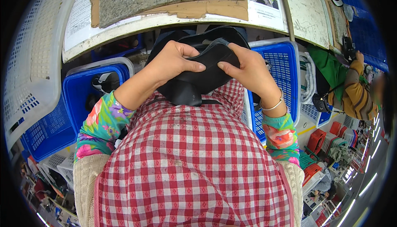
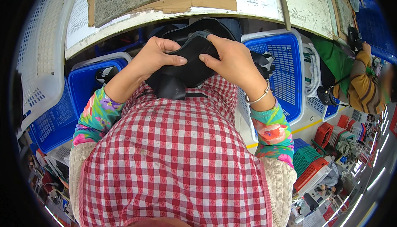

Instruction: The person assembles black footwear components at a workbench. They use a hammer to tap parts together, then fold and press edges by hand to shape the pieces. Finished units are placed into a blue basket.

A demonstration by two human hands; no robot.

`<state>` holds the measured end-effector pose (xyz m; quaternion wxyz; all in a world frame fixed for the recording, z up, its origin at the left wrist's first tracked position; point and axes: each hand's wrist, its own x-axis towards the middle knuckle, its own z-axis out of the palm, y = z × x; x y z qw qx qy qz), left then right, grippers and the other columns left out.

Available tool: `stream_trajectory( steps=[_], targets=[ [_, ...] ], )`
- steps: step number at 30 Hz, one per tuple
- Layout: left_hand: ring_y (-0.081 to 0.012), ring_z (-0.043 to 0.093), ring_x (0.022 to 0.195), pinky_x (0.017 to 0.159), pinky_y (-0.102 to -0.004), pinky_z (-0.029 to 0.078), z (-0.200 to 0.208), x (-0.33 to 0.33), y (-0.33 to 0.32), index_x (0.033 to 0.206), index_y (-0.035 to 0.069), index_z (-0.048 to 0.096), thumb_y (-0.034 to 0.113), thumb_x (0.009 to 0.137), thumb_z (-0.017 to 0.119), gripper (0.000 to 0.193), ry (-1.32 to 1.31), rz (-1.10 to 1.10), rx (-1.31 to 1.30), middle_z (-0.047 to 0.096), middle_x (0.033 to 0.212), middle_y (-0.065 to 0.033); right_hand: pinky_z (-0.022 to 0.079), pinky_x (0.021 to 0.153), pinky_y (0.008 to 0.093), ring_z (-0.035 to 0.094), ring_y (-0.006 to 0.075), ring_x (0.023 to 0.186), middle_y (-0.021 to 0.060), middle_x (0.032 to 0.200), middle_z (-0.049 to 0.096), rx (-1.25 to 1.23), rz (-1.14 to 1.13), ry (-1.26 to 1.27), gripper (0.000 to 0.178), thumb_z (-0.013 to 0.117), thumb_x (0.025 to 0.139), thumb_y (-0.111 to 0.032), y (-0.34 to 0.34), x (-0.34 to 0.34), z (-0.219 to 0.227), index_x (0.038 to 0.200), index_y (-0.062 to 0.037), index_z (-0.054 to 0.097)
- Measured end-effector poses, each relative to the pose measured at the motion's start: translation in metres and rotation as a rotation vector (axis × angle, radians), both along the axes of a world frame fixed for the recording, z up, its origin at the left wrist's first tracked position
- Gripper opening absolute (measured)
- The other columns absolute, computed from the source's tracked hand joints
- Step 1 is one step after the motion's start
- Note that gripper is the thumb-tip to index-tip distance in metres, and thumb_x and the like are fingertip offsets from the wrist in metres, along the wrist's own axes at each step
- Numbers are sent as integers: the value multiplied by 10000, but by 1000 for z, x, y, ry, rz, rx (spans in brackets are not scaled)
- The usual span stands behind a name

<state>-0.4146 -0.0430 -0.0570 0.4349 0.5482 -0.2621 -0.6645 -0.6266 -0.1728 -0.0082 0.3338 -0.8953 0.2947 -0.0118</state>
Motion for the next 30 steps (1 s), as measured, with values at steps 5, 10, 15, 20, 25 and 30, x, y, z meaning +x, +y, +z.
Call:
stream_trajectory(
  steps=[5, 10, 15, 20, 25, 30],
  targets=[
    [-55, 629, 728, 660, -222, 501, 0, -1, 3, 922, -5, 779, 13, 819, 823, 114, -177, -23, -69, 740, 847, -8, 554, 734, 372, 709, 306, 846, 160, 912, 705, 153, -114, -79, 346, 821, 870, -267, 3, -1, -6, 1046, -30, 639],
    [-52, 648, 777, 699, -226, 528, 6, 4, -3, 1036, -18, 774, 0, 854, 795, 184, -219, -71, -194, 756, 895, -20, 490, 716, 227, 561, 46, 811, 4, 864, 632, 333, -183, -256, 244, 790, 919, -90, 1, -6, -14, 1025, -27, 580],
    [-72, 669, 840, 765, -243, 556, 13, 2, -11, 1160, -38, 748, -1, 888, 761, 274, -201, -57, -197, 768, 950, -47, 523, 710, 283, 687, 150, 797, 95, 860, 722, 304, -199, -268, 387, 841, 877, -172, -1, -8, -13, 1082, -35, 544],
    [-79, 682, 887, 806, -241, 567, 8, -2, -8, 1211, -38, 734, -23, 912, 728, 299, -251, -64, -190, 766, 994, -51, 520, 694, 283, 690, 148, 763, 100, 844, 734, 336, -216, -234, 431, 845, 875, -179, -3, -6, -9, 1127, -39, 525],
    [-84, 684, 890, 814, -244, 567, 3, -1, -3, 1217, -39, 731, -20, 913, 727, 304, -229, -35, -274, 764, 1005, -51, 508, 702, 248, 628, 88, 773, 45, 847, 703, 424, -214, -195, 352, 800, 912, -126, -5, -3, -7, 1162, -20, 576],
    [-60, 669, 885, 810, -225, 552, 10, 8, -16, 1139, -28, 740, 5, 919, 738, 222, -253, -167, -191, 746, 975, -18, 493, 698, 236, 578, 58, 788, -7, 847, 652, 468, -146, -230, 189, 780, 934, -114, -5, -1, -11, 1038, -11, 660]
  ],
)
